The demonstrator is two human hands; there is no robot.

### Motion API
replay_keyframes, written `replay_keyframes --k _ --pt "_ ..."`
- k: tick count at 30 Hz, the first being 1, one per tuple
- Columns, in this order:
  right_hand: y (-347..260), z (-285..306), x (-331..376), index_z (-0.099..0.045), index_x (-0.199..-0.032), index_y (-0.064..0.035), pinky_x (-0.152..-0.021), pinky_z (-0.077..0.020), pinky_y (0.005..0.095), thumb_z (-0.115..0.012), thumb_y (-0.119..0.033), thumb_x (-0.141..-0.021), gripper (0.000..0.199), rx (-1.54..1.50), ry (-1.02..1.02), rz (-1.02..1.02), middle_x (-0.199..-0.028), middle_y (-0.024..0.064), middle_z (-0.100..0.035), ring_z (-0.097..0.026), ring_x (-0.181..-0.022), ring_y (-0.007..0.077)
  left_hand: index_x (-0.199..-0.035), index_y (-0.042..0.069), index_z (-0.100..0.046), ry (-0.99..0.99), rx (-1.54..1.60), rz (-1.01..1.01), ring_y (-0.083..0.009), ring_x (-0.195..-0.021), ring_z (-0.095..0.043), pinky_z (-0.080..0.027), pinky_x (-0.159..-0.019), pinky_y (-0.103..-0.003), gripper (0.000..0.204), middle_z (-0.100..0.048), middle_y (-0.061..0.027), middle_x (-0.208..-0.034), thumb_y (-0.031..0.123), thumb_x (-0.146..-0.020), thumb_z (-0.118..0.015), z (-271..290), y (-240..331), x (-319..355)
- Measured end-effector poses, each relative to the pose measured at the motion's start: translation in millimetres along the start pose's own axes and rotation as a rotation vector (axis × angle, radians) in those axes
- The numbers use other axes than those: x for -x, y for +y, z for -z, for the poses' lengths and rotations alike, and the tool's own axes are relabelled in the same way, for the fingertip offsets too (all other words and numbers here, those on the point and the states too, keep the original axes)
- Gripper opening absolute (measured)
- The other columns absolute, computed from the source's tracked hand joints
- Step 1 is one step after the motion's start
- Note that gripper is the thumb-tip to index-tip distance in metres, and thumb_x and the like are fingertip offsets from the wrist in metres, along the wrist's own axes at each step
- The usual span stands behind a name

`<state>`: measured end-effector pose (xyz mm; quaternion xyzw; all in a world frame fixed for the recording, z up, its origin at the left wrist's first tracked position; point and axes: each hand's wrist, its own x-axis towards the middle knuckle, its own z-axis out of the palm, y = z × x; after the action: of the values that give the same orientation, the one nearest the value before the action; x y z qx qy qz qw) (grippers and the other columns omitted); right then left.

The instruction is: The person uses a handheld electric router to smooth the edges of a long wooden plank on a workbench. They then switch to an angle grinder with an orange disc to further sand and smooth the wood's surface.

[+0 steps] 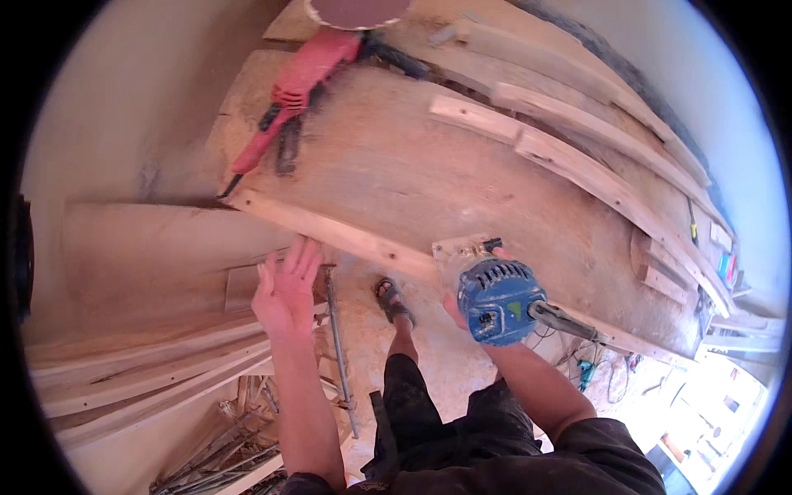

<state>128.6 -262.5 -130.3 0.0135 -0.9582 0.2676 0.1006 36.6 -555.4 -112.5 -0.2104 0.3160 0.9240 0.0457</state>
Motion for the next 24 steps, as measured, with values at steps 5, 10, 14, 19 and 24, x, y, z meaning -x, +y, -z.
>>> replay_keyframes --k 5,10,14,19,24 --pt "-52 -62 -58 -0.057 -0.131 -0.0096 -0.102 -0.0485 0.0436 -0.077 -0.034 -0.079 0.061 -0.179 0.089 0.044 -0.116 0.0100 -0.063 -0.060 -0.113 0.0287 -0.161 -0.001 0.003 0.161 -0.410 -0.214 -0.0392 -0.146 -0.040 -0.034 -0.120 -0.048 0.081 -0.022 -0.0209 -0.167 0.005 -0.101 -0.051 23 64 -81" --pt "-72 -95 -80 -0.053 -0.135 -0.0096 -0.100 -0.0502 0.0426 -0.075 -0.033 -0.084 0.060 -0.413 0.138 0.024 -0.121 0.0098 -0.061 -0.060 -0.116 0.0271 -0.161 -0.005 -0.003 0.156 -0.595 -0.285 -0.0339 -0.145 -0.042 -0.032 -0.121 -0.041 0.074 -0.031 -0.0209 -0.164 -0.005 -0.100 -0.046 46 68 -103" --pt "-72 -108 -78 -0.051 -0.138 -0.0096 -0.099 -0.0515 0.0418 -0.073 -0.033 -0.088 0.060 -0.818 0.191 -0.107 -0.125 0.0096 -0.060 -0.059 -0.117 0.0258 -0.160 -0.008 -0.008 0.168 -0.941 -0.403 -0.0312 -0.142 -0.045 -0.035 -0.118 -0.038 0.071 -0.037 -0.0197 -0.161 -0.007 -0.099 -0.045 53 87 -134" --pt "-63 -146 -54 -0.048 -0.141 -0.0092 -0.098 -0.0516 0.0402 -0.073 -0.030 -0.090 0.061 -1.279 0.241 -0.418 -0.130 0.0100 -0.057 -0.058 -0.119 0.0243 -0.158 -0.007 -0.013 0.193 -0.871 -0.396 -0.0255 -0.123 -0.058 -0.048 -0.099 -0.032 0.075 -0.057 -0.0183 -0.140 -0.011 -0.093 -0.051 66 103 -164" --pt "-51 -91 -69 -0.050 -0.139 -0.0036 -0.097 -0.0487 0.0417 -0.086 -0.027 -0.078 0.075 -0.901 0.352 -0.014 -0.126 0.0183 -0.056 -0.058 -0.115 0.0325 -0.160 0.001 -0.017 0.548 -0.619 -0.433 -0.0204 -0.102 -0.064 -0.052 -0.089 -0.033 0.082 -0.064 -0.0156 -0.123 -0.007 -0.092 -0.062 12 55 -140"
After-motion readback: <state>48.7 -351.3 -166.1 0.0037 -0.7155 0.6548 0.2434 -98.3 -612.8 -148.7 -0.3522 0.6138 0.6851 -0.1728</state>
